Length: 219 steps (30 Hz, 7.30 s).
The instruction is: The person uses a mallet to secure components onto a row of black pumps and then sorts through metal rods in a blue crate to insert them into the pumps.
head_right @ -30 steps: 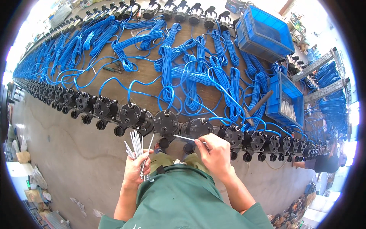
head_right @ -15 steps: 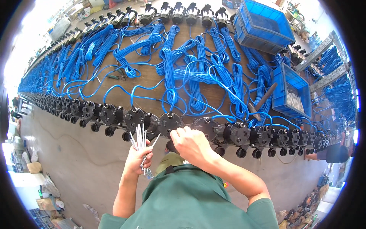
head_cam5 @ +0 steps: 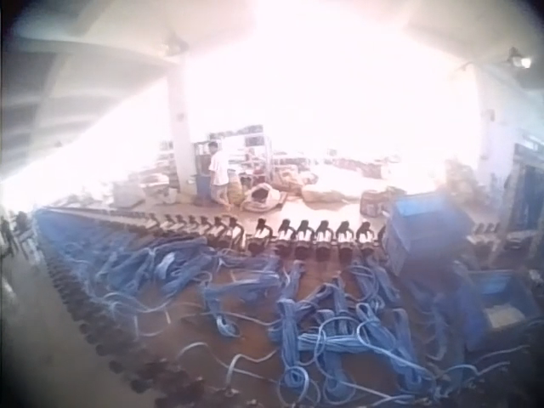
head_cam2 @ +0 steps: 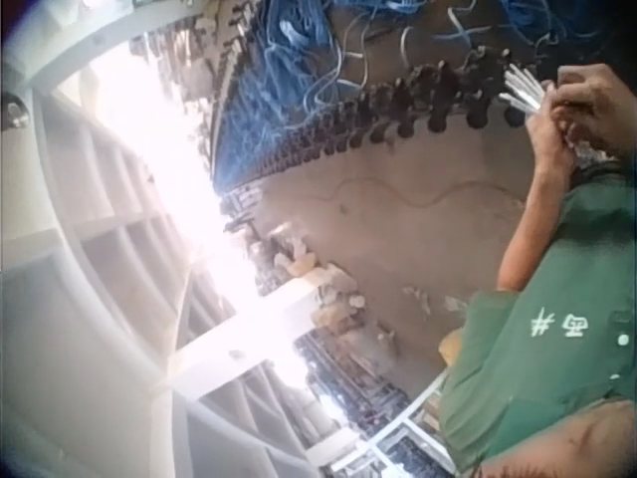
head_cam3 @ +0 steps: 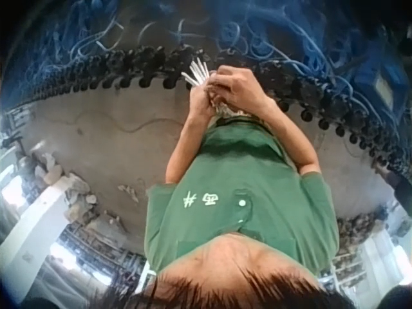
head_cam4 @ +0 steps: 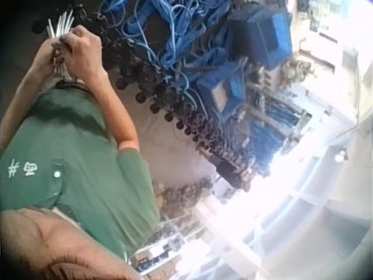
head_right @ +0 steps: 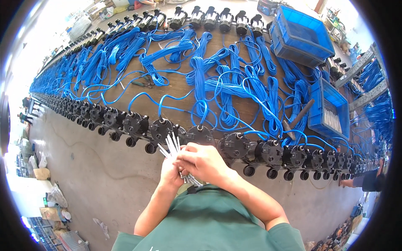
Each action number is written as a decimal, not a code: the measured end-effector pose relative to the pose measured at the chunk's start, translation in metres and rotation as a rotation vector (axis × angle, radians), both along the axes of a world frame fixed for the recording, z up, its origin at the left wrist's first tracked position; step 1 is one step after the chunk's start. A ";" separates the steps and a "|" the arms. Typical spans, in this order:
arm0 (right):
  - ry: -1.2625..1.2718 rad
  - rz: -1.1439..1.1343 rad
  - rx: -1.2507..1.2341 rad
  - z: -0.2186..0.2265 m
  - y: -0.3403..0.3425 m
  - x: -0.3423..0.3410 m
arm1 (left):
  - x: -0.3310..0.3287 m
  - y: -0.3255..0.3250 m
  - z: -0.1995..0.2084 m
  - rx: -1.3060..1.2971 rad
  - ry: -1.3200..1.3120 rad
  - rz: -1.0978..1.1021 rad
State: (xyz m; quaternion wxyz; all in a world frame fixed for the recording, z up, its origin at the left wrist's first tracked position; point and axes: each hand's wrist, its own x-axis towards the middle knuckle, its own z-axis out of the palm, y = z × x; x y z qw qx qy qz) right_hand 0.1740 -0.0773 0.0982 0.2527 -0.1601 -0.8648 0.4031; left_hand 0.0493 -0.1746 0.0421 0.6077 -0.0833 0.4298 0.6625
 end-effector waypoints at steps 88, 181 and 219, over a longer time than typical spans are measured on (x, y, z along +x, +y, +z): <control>-0.892 0.048 0.310 0.067 0.124 -0.051 | -0.041 -0.079 -0.025 0.193 -0.157 0.232; -0.274 -0.422 -0.468 -0.005 -0.048 0.126 | 0.071 -0.007 0.021 0.158 0.141 -0.415; -0.475 -0.356 0.490 -0.042 0.022 0.153 | 0.088 0.016 -0.004 -0.055 0.179 -0.287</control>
